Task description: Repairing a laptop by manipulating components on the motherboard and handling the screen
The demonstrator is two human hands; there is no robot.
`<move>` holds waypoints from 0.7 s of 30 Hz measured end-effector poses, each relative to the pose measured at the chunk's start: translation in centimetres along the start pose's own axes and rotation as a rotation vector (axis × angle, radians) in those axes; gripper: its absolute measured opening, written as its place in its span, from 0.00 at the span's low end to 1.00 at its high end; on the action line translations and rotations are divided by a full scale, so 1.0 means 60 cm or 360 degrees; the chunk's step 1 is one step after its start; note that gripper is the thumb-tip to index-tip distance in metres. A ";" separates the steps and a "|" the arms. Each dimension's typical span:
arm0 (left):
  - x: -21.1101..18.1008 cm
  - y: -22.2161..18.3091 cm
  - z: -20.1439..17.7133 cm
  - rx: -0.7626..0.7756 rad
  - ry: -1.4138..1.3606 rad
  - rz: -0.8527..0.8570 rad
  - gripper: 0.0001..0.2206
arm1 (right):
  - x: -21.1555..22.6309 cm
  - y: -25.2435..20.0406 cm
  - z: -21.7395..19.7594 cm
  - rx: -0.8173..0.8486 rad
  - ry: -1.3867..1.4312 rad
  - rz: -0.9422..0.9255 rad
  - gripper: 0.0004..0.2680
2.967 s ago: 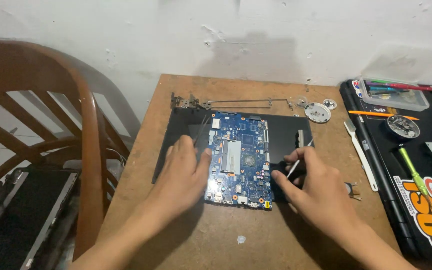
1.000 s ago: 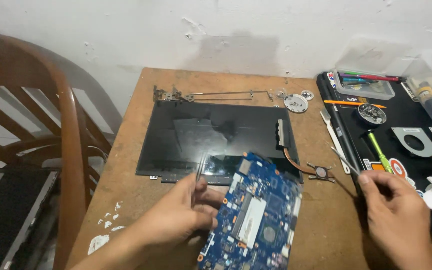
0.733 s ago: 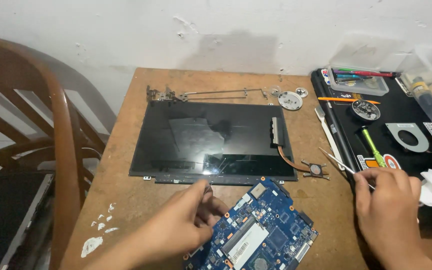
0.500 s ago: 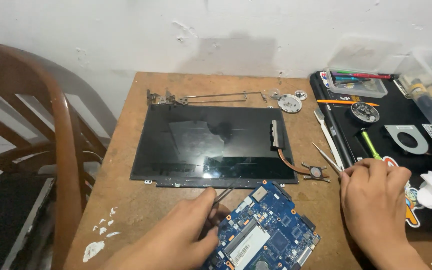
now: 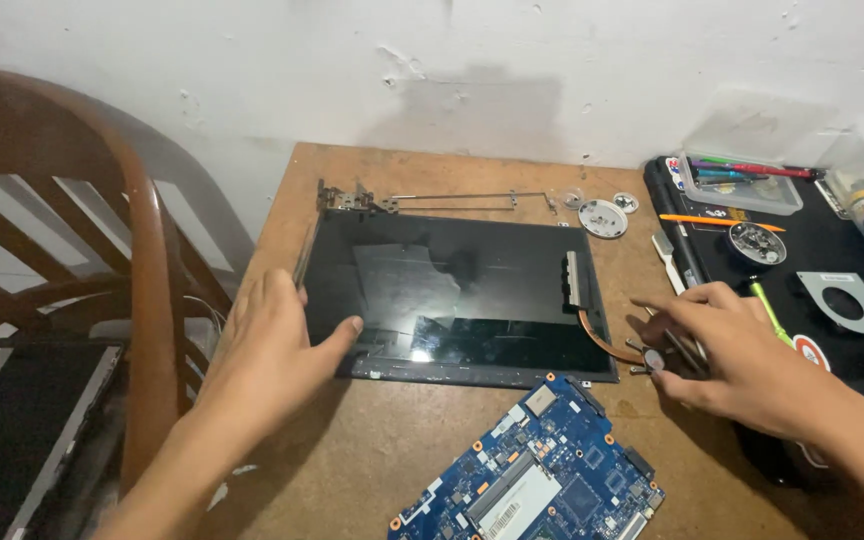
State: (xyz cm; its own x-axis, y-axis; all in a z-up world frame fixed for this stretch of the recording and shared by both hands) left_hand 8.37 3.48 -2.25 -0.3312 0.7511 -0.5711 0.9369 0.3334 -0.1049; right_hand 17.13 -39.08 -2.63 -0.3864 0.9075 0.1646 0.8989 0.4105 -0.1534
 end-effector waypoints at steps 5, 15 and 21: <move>-0.007 -0.003 0.010 0.0049 0.0147 0.0004 0.23 | 0.009 -0.006 -0.010 -0.0149 -0.0123 0.0013 0.29; -0.008 0.009 0.006 -0.0051 0.0129 -0.0003 0.26 | -0.023 -0.018 -0.020 -0.0414 -0.0221 0.0314 0.28; -0.027 -0.007 -0.019 0.0126 0.0096 -0.0226 0.28 | 0.014 -0.008 -0.019 -0.0277 -0.0379 0.0317 0.34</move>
State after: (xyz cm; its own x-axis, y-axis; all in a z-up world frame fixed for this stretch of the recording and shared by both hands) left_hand 8.39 2.80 -0.35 -0.4648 0.7334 -0.4961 0.8853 0.3947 -0.2460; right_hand 16.61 -38.63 -1.30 -0.2187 0.9719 -0.0867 0.9753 0.2205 0.0120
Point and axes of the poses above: each hand's wrist, its own y-axis towards the middle knuckle, its own z-axis out of the palm, x = y × z, the point moved 9 cm from there along y, towards the middle knuckle, and after that the axes turned 4 degrees about -y, right-handed, at the moved point
